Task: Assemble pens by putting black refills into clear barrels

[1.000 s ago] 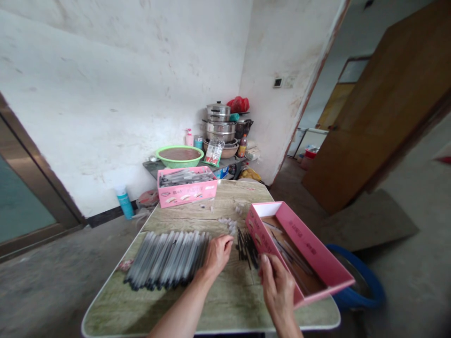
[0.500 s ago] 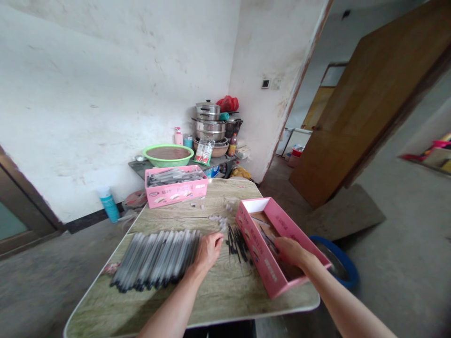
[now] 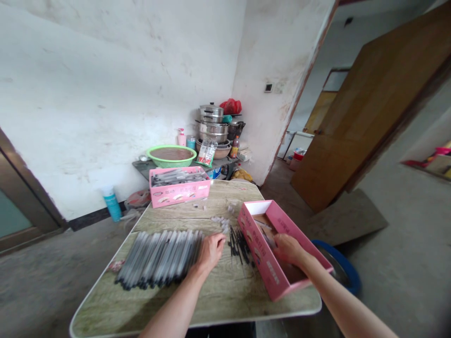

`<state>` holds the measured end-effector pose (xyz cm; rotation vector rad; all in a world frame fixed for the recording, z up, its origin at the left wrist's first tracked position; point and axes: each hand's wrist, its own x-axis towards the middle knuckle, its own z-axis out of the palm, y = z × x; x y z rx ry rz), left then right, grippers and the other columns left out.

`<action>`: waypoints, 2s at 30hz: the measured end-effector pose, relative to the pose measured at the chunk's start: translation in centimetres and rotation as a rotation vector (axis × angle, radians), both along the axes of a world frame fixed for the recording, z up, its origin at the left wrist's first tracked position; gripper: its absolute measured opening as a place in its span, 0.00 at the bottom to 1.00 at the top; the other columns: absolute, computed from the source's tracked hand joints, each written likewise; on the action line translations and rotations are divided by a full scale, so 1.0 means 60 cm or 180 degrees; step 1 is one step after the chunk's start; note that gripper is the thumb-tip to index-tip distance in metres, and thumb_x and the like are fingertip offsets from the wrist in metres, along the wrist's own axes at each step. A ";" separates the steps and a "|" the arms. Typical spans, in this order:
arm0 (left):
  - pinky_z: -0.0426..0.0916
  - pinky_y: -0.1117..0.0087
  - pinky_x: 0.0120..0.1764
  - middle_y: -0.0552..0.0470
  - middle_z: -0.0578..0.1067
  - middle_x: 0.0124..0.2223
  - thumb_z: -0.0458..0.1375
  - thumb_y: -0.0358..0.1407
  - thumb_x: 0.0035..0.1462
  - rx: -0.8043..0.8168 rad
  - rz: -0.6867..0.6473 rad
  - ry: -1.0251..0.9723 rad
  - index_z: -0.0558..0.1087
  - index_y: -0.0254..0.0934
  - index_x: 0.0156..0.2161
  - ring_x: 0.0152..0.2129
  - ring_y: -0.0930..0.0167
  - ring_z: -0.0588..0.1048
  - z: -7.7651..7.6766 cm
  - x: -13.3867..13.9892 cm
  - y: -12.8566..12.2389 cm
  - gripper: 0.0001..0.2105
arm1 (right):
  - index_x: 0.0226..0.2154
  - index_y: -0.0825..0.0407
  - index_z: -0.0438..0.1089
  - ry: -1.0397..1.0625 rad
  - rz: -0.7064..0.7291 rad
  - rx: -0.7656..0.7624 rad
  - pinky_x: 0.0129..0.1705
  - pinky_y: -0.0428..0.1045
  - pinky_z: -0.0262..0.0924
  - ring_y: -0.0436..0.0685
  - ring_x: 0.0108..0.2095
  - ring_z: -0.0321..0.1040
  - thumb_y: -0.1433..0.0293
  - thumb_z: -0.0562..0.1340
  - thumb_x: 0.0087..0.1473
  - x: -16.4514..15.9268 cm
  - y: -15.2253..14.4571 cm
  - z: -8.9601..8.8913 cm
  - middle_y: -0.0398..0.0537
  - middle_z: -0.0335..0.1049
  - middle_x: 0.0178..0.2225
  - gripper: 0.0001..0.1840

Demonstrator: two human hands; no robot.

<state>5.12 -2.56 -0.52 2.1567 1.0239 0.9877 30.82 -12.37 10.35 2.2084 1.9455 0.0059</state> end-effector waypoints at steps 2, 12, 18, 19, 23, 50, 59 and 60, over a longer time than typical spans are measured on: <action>0.65 0.72 0.38 0.50 0.79 0.35 0.53 0.28 0.57 -0.0008 0.0003 0.0021 0.78 0.38 0.37 0.33 0.70 0.76 -0.001 0.001 -0.001 0.11 | 0.35 0.59 0.72 0.0130 -0.0120 0.0507 0.32 0.45 0.59 0.57 0.32 0.72 0.73 0.56 0.53 -0.016 -0.008 0.029 0.58 0.76 0.32 0.11; 0.64 0.72 0.37 0.50 0.78 0.34 0.55 0.28 0.54 -0.0019 -0.0031 0.0147 0.78 0.38 0.35 0.32 0.69 0.75 0.004 0.008 0.003 0.09 | 0.22 0.52 0.60 0.3877 -0.0080 0.1941 0.22 0.42 0.47 0.48 0.21 0.53 0.70 0.57 0.48 -0.237 -0.104 -0.055 0.37 0.55 0.20 0.07; 0.64 0.70 0.38 0.48 0.78 0.34 0.57 0.30 0.54 -0.0144 0.0252 0.0839 0.78 0.38 0.32 0.34 0.68 0.76 0.027 0.036 0.001 0.06 | 0.23 0.52 0.66 0.4644 -0.0707 0.1992 0.20 0.43 0.51 0.49 0.19 0.54 0.64 0.60 0.47 -0.242 -0.089 -0.160 0.37 0.59 0.19 0.09; 0.64 0.70 0.38 0.47 0.78 0.34 0.57 0.31 0.54 -0.0179 0.0305 0.0933 0.77 0.38 0.32 0.34 0.67 0.76 0.032 0.043 0.002 0.06 | 0.23 0.52 0.66 0.4688 -0.0727 0.2020 0.20 0.43 0.51 0.49 0.19 0.54 0.63 0.60 0.46 -0.239 -0.089 -0.164 0.38 0.59 0.19 0.09; 0.66 0.68 0.38 0.44 0.79 0.37 0.57 0.34 0.54 -0.0301 0.0611 0.1336 0.77 0.37 0.34 0.37 0.64 0.77 0.049 0.070 0.005 0.07 | 0.21 0.52 0.67 0.4764 -0.0782 0.2045 0.19 0.43 0.52 0.50 0.18 0.55 0.61 0.62 0.45 -0.234 -0.093 -0.166 0.38 0.60 0.18 0.12; 0.51 0.79 0.18 0.57 0.70 0.21 0.59 0.49 0.50 -0.2344 -0.0340 -0.1733 0.68 0.35 0.32 0.14 0.79 0.62 0.047 -0.036 -0.027 0.16 | 0.24 0.52 0.64 0.5274 -0.0830 0.2592 0.16 0.42 0.49 0.47 0.15 0.55 0.64 0.62 0.52 -0.233 -0.038 -0.121 0.39 0.66 0.17 0.11; 0.48 0.78 0.16 0.59 0.67 0.19 0.60 0.43 0.52 -0.2632 -0.0797 -0.2123 0.67 0.35 0.30 0.13 0.79 0.60 0.035 -0.065 -0.058 0.13 | 0.25 0.53 0.63 0.6219 -0.0971 0.2927 0.12 0.41 0.51 0.49 0.13 0.62 0.64 0.65 0.48 -0.241 0.050 -0.068 0.41 0.70 0.16 0.11; 0.49 0.78 0.17 0.59 0.67 0.19 0.60 0.43 0.52 -0.2652 -0.0844 -0.2142 0.67 0.35 0.30 0.13 0.79 0.60 0.036 -0.066 -0.059 0.12 | 0.25 0.53 0.63 0.6267 -0.0981 0.2933 0.12 0.41 0.52 0.49 0.14 0.62 0.64 0.65 0.47 -0.240 0.053 -0.068 0.41 0.70 0.16 0.11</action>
